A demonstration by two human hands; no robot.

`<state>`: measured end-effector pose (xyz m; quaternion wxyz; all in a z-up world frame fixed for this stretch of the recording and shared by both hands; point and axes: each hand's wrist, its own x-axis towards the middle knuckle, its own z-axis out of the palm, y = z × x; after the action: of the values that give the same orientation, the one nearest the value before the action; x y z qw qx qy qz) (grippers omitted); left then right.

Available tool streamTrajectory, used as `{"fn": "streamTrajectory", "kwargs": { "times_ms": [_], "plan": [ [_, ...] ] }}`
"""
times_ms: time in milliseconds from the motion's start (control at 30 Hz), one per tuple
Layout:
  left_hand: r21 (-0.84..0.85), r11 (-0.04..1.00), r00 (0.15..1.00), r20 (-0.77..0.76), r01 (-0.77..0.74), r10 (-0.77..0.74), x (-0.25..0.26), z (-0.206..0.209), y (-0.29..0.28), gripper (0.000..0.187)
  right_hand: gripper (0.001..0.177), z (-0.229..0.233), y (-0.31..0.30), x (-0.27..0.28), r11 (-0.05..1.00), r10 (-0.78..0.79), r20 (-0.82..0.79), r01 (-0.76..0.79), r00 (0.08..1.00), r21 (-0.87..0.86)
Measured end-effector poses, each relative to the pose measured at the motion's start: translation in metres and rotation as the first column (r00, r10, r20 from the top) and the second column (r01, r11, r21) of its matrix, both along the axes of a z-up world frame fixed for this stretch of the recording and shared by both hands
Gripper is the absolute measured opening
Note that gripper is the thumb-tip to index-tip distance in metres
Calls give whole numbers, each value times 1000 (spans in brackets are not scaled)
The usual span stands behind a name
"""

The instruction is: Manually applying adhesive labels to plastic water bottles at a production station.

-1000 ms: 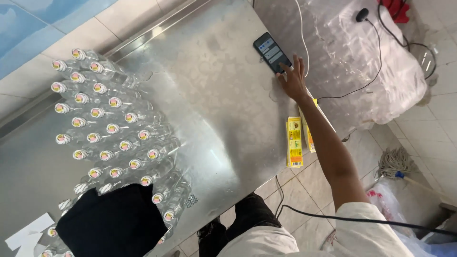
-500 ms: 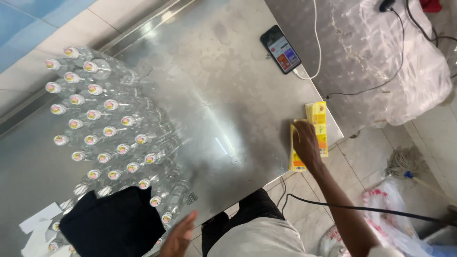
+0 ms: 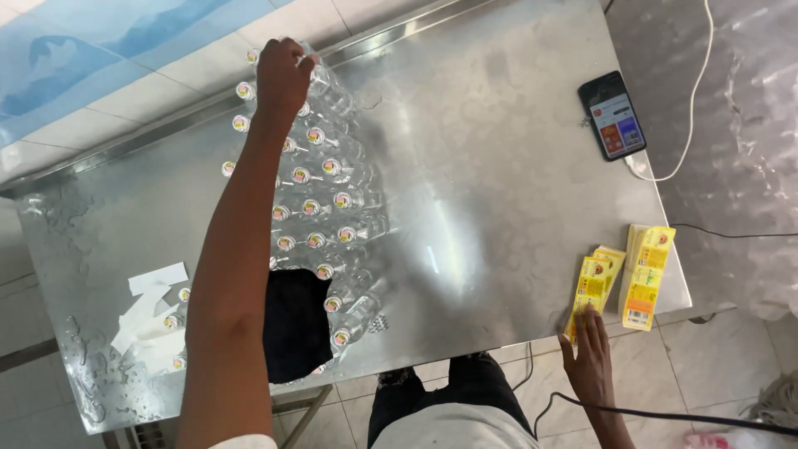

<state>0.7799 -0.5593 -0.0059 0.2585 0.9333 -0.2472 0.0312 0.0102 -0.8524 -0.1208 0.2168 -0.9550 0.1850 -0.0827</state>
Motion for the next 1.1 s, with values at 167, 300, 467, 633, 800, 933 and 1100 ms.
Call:
{"fn": "streamTrajectory", "kwargs": {
  "times_ms": [167, 300, 467, 633, 800, 933, 1100],
  "plan": [
    [287, 957, 997, 54, 45, -63, 5, -50, 0, 35, 61, 6, 7, -9, 997, -53, 17, 52, 998, 64],
    [287, 956, 993, 74, 67, -92, -3, -34, 5, 30, 50, 16, 8, -6, 978, -194, 30, 190, 981, 87],
    [537, 841, 884, 361, 64, -298, -32, 2, -1, 47, 46, 39, 1, -2, 940, -335, 61, 330, 940, 82],
    [520, 854, 669, 629, 18, -397, -110, 146, 35, 21, 33, 106, 20, 17, 898, -435, 251, 437, 865, 51],
    [101, 862, 711, 522, 497, -471, -217, 304, 126, 9, 29, 152, 88, 38, 768, -640, 330, 572, 694, 288],
    [-53, 863, 846, 238, 502, -477, -266, 370, 190, 29, 27, 191, 165, 71, 652, -715, 316, 432, 624, 623],
    [-6, 843, 789, -349, 537, -505, -277, 325, 244, 25, 25, 171, 222, 59, 619, -696, 291, 344, 656, 706]
  ]
}}
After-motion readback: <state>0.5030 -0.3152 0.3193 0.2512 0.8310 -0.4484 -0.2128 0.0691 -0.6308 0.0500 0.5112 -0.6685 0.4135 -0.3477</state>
